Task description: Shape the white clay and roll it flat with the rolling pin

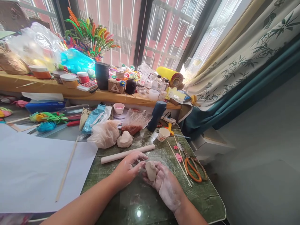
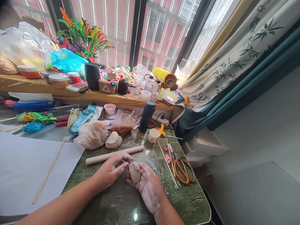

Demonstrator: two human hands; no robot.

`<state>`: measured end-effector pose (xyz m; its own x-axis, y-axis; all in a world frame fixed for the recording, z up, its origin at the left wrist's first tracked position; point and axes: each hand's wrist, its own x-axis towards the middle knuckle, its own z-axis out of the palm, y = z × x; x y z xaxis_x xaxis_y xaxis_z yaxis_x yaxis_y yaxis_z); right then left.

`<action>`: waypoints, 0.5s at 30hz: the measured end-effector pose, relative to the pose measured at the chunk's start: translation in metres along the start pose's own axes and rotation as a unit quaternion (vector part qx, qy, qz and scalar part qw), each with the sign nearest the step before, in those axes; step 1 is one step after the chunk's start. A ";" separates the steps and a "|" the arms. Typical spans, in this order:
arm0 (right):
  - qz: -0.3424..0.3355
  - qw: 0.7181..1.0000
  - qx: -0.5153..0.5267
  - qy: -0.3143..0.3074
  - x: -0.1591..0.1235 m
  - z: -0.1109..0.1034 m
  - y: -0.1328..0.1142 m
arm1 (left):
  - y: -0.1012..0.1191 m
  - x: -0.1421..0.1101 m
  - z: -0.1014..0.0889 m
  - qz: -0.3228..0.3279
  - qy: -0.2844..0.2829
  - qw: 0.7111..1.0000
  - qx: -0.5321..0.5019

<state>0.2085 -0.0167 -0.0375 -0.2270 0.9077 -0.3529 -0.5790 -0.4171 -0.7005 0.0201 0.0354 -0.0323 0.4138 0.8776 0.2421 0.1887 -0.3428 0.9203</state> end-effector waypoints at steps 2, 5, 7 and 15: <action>0.002 1.000 -0.012 0.016 0.002 -0.002 -0.004 | -0.001 0.000 -0.001 -0.004 0.027 1.000 0.005; -0.037 0.994 -0.085 0.066 0.001 -0.002 -0.023 | -0.002 0.000 -0.003 -0.013 0.054 0.998 -0.003; -0.131 0.974 -0.151 0.106 -0.005 0.003 -0.046 | -0.003 0.000 -0.003 -0.020 0.066 0.997 -0.016; -0.507 0.688 -0.510 0.099 -0.026 -0.012 -0.066 | -0.002 0.000 0.000 -0.030 0.060 0.998 -0.010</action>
<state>0.2618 -0.0130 0.0107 0.0588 0.7741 0.6303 0.5121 0.5186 -0.6847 0.0195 0.0364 -0.0339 0.2932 0.9303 0.2204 0.1906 -0.2828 0.9400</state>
